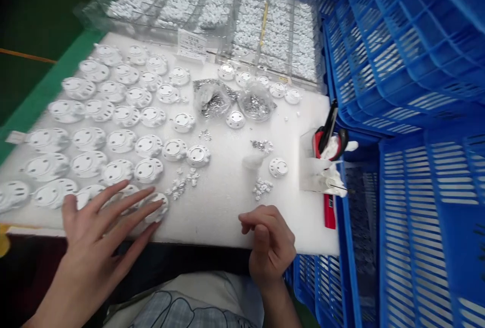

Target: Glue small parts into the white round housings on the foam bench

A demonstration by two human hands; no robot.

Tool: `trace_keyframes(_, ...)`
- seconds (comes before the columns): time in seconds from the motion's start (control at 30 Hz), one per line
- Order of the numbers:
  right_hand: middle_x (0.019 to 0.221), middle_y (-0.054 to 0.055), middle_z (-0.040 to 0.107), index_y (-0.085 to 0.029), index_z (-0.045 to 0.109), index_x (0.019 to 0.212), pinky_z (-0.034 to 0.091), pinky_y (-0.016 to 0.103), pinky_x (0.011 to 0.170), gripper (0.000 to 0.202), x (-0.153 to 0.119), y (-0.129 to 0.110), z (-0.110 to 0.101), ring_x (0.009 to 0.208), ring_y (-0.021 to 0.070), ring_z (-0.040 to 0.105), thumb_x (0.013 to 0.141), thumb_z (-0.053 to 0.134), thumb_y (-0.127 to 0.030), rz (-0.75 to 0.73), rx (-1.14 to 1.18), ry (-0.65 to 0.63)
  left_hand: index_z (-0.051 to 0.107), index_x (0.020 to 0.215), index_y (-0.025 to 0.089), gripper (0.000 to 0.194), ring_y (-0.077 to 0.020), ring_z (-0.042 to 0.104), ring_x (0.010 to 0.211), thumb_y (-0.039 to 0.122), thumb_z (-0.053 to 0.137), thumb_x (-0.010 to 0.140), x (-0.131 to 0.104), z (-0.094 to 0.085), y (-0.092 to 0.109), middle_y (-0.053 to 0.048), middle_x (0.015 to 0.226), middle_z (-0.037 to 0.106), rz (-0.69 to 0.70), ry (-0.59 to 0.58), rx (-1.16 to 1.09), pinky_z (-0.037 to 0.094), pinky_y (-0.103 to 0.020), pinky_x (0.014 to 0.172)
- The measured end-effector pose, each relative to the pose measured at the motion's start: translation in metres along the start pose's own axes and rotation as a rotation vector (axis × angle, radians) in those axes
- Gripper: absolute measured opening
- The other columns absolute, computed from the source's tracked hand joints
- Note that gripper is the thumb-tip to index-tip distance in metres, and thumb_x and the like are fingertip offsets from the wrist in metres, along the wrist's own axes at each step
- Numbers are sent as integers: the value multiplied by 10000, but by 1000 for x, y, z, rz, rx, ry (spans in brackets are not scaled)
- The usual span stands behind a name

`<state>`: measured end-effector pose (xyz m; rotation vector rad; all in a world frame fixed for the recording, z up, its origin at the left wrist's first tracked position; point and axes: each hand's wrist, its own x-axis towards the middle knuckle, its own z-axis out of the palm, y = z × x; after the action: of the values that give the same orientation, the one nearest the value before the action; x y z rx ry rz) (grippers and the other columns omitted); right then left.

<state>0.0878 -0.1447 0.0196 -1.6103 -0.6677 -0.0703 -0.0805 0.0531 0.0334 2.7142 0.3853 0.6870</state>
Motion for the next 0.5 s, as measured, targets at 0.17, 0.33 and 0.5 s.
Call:
trace_keyframes(0.17, 781, 20, 705, -248, 768, 985, 521, 336, 610, 196, 31, -7, -26, 701, 179, 660, 1034, 579, -226, -228, -434, 62, 738, 1131, 239, 343, -293, 573, 1391, -21, 673, 917, 9, 10, 30, -107, 1301, 694, 94, 87, -188, 120, -585, 1356)
trace_keyframes(0.33, 1215, 116, 711, -241, 709, 1227, 587, 470, 991, 307, 69, 1, -43, 1157, 273, 686, 1029, 493, -149, -142, -836, -285, 718, 1149, 171, 326, -214, 597, 1362, -51, 605, 938, 38, 39, 62, -109, 1287, 726, 191, 167, -419, 216, -466, 1352)
trace_keyframes(0.5, 1442, 169, 615, -215, 613, 1362, 516, 596, 1140, 439, 82, 16, -44, 1373, 336, 573, 999, 402, -87, -76, -943, -548, 705, 1095, 154, 193, -199, 710, 1206, 56, 552, 1030, 58, 64, 62, -119, 1185, 794, 301, 171, -467, 384, -412, 1257)
